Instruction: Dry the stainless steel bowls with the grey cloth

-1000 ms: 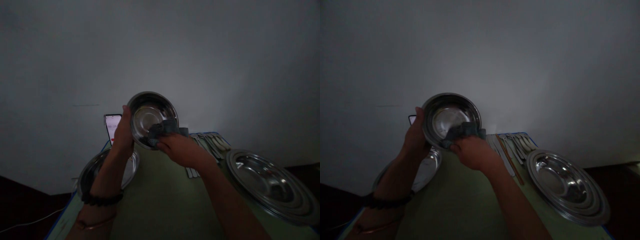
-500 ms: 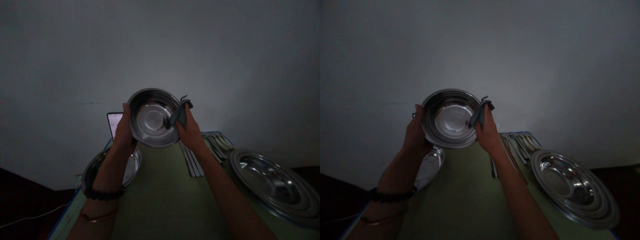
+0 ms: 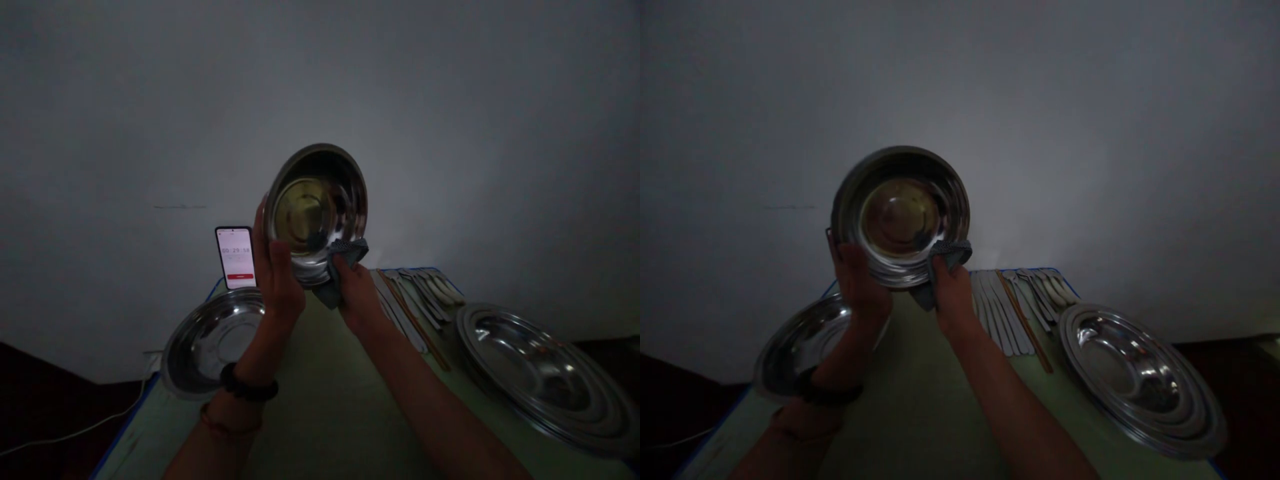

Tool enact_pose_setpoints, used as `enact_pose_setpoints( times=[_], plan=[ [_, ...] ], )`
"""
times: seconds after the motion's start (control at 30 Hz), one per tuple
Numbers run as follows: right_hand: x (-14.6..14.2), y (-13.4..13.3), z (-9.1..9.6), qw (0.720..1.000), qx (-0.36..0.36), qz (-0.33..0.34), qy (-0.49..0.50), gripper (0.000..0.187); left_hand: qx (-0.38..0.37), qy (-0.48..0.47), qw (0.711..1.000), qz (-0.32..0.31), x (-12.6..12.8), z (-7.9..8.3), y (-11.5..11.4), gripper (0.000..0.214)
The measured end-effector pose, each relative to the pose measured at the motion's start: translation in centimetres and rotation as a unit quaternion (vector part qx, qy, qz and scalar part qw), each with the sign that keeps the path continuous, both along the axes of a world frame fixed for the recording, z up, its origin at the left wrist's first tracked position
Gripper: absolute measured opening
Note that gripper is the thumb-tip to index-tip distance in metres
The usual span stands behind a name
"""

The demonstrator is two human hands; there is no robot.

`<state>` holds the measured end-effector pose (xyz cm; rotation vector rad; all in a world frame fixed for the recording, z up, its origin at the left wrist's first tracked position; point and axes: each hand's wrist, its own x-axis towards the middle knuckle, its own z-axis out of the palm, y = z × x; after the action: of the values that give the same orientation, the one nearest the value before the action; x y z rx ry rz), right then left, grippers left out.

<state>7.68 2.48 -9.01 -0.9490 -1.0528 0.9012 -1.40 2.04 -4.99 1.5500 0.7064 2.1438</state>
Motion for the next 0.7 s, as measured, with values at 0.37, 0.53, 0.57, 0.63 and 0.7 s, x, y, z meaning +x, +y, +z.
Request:
enact_pose_setpoints(
  times=[0.37, 0.53, 0.57, 0.63, 0.7],
  plan=[
    [3.9, 0.5, 0.9, 0.991, -0.047, -0.127, 0.008, 0.03, -0.081, 0.131, 0.987, -0.037, -2.8, 2.7, 0.5, 0.044],
    [7.3, 0.1, 2.6, 0.952, -0.003, -0.191, -0.24, 0.034, -0.154, 0.191, 0.963, -0.107, -4.3, 3.5, 0.0, 0.047],
    [7.6, -0.1, 2.9, 0.943, 0.011, -0.183, -0.277, 0.032, -0.171, 0.194, 0.957, -0.131, -4.5, 3.4, 0.0, 0.047],
    [8.0, -0.5, 3.5, 0.928, 0.048, -0.151, -0.338, 0.029, -0.207, 0.2, 0.939, -0.189, -5.0, 3.2, -0.1, 0.045],
    [8.1, -0.8, 3.9, 0.909, 0.081, -0.108, -0.394, 0.028, -0.244, 0.215, 0.912, -0.248, -5.4, 2.9, -0.2, 0.043]
  ],
)
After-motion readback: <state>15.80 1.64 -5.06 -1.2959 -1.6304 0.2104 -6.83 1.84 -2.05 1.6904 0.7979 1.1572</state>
